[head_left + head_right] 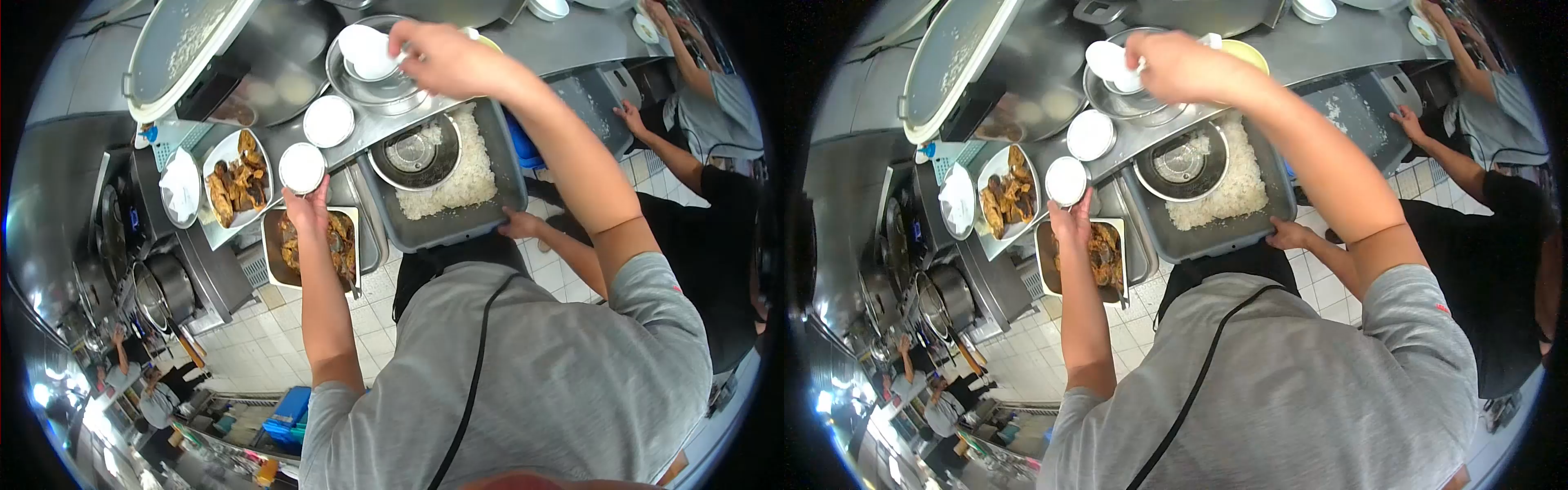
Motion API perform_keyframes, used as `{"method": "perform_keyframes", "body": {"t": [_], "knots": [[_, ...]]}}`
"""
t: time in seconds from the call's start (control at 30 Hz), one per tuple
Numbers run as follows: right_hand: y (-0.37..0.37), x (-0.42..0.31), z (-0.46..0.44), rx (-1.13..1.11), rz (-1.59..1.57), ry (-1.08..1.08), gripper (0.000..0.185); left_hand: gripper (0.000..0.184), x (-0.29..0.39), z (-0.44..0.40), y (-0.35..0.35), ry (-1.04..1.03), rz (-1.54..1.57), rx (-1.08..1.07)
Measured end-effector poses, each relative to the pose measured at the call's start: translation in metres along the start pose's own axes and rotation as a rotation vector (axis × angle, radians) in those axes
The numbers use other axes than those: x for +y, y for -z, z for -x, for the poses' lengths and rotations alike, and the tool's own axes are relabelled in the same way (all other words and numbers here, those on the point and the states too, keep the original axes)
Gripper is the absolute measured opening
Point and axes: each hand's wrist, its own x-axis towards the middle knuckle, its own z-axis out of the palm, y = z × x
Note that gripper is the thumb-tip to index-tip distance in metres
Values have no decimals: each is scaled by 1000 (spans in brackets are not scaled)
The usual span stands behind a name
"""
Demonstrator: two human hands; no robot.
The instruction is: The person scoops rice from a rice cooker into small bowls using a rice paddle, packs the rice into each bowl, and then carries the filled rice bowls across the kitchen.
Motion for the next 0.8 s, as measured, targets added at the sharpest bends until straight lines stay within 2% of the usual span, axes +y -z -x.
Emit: {"method": "perform_keyframes", "body": {"t": [0.17, 0.23, 0.27, 0.33, 0.37, 0.43, 0.5, 0.57, 0.6, 0.63, 0.7, 0.77, 0.8], "knots": [[13, 15, -17, 90, 148, -27, 29, 57, 2, 2, 7, 3, 35, -71], [5, 19, -34, 94, 273, -80, 27, 62, 5, 2, 7, -28, -152, -163], [1, 21, -43, 95, 341, -115, 26, 62, 6, 0, 7, -11, -152, -189], [-13, 21, -64, 85, 486, -189, 25, 74, 8, -6, 13, 57, -347, -64], [-21, 19, -72, 91, 557, -218, 24, 74, 8, -7, 18, 71, -348, -76], [-36, 1, -76, 171, 677, -239, 24, 87, 13, 5, 15, -69, -595, -155], [-54, -34, -63, 375, 729, -156, 50, 92, 23, 15, 13, -85, -646, -195], [-97, -30, -58, 621, 715, 225, 33, 101, 22, 15, 16, -325, -1169, -184], [-124, -37, -44, 573, 569, 269, 33, 114, 19, 11, 23, -340, -1198, -219], [-151, -45, -26, 530, 420, 310, 34, 114, 19, 15, 24, -328, -1202, -233], [-204, -44, 2, 335, 262, 138, 38, 123, 26, 26, 16, -634, -1291, -254], [-244, -31, 21, 240, 164, 5, 39, 125, 45, 35, 0, -660, -1399, -258], [-267, -18, 28, 262, 123, -7, 40, 127, 49, 37, -5, -687, -1502, -259]]}}
